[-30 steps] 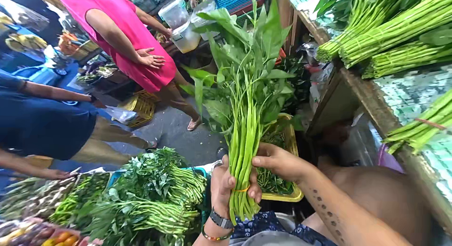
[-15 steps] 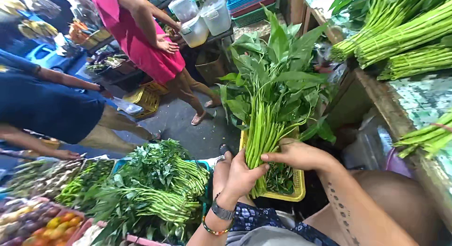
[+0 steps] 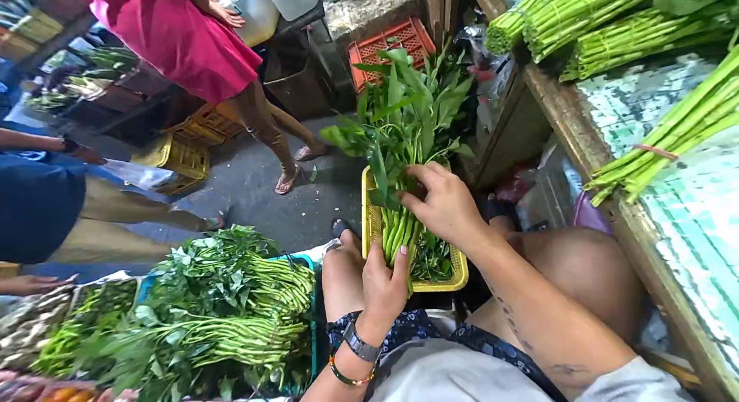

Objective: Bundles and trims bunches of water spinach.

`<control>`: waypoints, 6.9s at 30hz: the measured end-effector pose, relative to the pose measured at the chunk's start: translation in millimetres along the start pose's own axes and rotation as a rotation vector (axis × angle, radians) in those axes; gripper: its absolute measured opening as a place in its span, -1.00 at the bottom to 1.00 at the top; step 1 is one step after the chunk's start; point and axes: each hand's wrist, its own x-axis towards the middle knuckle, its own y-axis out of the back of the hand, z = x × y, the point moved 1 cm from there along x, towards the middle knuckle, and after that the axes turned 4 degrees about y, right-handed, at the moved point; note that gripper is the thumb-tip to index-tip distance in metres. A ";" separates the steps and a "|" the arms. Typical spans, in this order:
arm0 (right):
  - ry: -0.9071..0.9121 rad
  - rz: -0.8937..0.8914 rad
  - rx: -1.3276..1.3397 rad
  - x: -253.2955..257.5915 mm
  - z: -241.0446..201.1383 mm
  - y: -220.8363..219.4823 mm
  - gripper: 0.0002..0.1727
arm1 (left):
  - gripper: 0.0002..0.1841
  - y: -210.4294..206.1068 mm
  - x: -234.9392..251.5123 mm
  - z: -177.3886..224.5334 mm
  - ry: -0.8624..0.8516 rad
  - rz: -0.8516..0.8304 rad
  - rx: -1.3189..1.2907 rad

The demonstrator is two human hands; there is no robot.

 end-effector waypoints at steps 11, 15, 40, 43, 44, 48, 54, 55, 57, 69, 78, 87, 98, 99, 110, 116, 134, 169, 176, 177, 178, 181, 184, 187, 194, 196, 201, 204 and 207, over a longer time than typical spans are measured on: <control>-0.165 -0.164 -0.103 3.3 1.6 -2.9 -0.61 | -0.35 4.3 8.9 -0.7 0.239 -0.052 0.087; -0.329 -0.228 -0.133 9.0 -4.2 -10.8 -0.62 | -0.33 4.4 5.5 -4.0 0.276 -0.066 0.038; 0.203 -0.046 0.261 -46.6 -37.3 -66.7 -0.86 | -0.54 2.8 25.7 -25.1 0.310 0.025 -0.196; 0.246 0.004 0.313 -51.2 -38.3 -76.9 -0.85 | -0.56 4.7 21.5 -16.9 0.267 0.047 -0.279; 0.280 0.017 0.285 -51.0 -36.9 -79.1 -0.84 | -0.55 5.3 20.1 -14.2 0.237 0.046 -0.257; 0.233 0.067 0.305 -38.7 -23.7 -84.1 -0.86 | -0.60 4.2 20.2 -14.6 0.278 0.045 -0.254; 0.227 -0.144 0.305 -26.6 -4.5 -66.9 -0.43 | -0.68 13.2 22.3 2.0 0.408 0.020 -0.293; 0.322 -0.145 0.275 -25.7 -1.3 -70.6 -0.53 | -0.64 16.7 20.1 4.5 0.407 0.023 -0.289; 0.459 -0.063 0.239 -24.4 1.8 -77.3 -0.67 | -0.60 23.4 14.5 9.7 0.400 0.030 -0.271; 0.552 0.035 0.178 -48.0 -23.7 -88.6 -0.73 | -0.55 28.9 9.6 -1.1 0.308 0.055 -0.144; 0.592 0.182 0.259 -34.5 -37.4 -34.9 -0.72 | -0.59 53.9 19.6 19.0 0.424 0.076 -0.338; -0.018 -0.421 -0.331 -8.8 4.1 39.5 -0.53 | -0.50 57.0 34.5 -4.5 0.409 0.130 -0.598; 0.094 -0.382 -0.129 -13.2 -14.1 38.2 -0.73 | -0.07 49.5 24.7 1.4 0.306 -0.410 -1.261; 0.139 -0.339 -0.097 -14.8 -15.2 37.2 -0.73 | -0.15 49.1 23.6 -1.0 0.272 -0.459 -1.318; 0.039 -0.513 0.045 -18.3 -30.6 36.9 -0.52 | -0.44 51.9 16.1 -10.1 0.101 -0.449 -1.261; 0.022 -0.358 0.312 -21.7 -30.5 25.5 -0.59 | -0.47 52.3 15.4 -7.5 0.110 -0.469 -1.370; -0.271 -0.121 0.467 4.1 12.4 59.1 -0.71 | -0.50 67.3 12.2 -16.4 -0.023 -0.381 -1.065; 0.467 0.541 -0.018 -30.0 -29.6 -2.8 -0.73 | -0.60 35.9 10.5 -28.4 -0.198 -0.086 -0.823; 0.630 0.437 -0.188 -28.4 -29.3 -8.4 -0.69 | -0.62 36.3 7.5 -29.0 -0.262 -0.013 -0.648; 0.613 0.456 -0.194 -28.6 -29.1 -8.8 -0.73 | -0.62 37.0 7.3 -28.3 -0.266 -0.001 -0.637; 0.600 0.463 -0.206 -29.4 -29.4 -8.7 -0.75 | -0.62 37.6 7.2 -27.3 -0.268 0.014 -0.620; 0.604 0.424 -0.248 -34.7 -33.9 -11.1 -0.78 | -0.66 39.2 7.4 -25.4 -0.294 0.036 -0.594; 0.607 0.390 -0.281 -40.3 -42.5 -14.8 -0.74 | -0.67 40.8 9.3 -23.1 -0.296 0.051 -0.573; 0.585 0.385 -0.295 -42.8 -46.6 -17.9 -0.72 | -0.65 41.1 10.5 -20.5 -0.259 0.075 -0.573; 0.381 0.266 -0.106 -37.6 -38.4 -17.2 -0.69 | -0.62 32.2 6.4 -15.8 -0.204 0.082 -0.542; 0.230 0.177 0.029 -36.0 -38.5 -13.8 -0.70 | -0.61 29.0 5.3 -14.8 -0.176 0.069 -0.572; -0.151 -0.281 0.618 -27.7 -37.8 3.7 -0.74 | -0.56 25.5 9.5 -16.6 -0.122 0.054 -0.677; -0.139 -0.473 0.723 -26.5 -37.7 4.0 -0.73 | -0.55 29.0 14.7 -12.7 -0.121 0.083 -0.602; -0.049 -0.591 0.256 -21.6 -37.0 20.8 -0.76 | -0.53 35.5 16.3 -10.8 -0.122 0.103 -0.543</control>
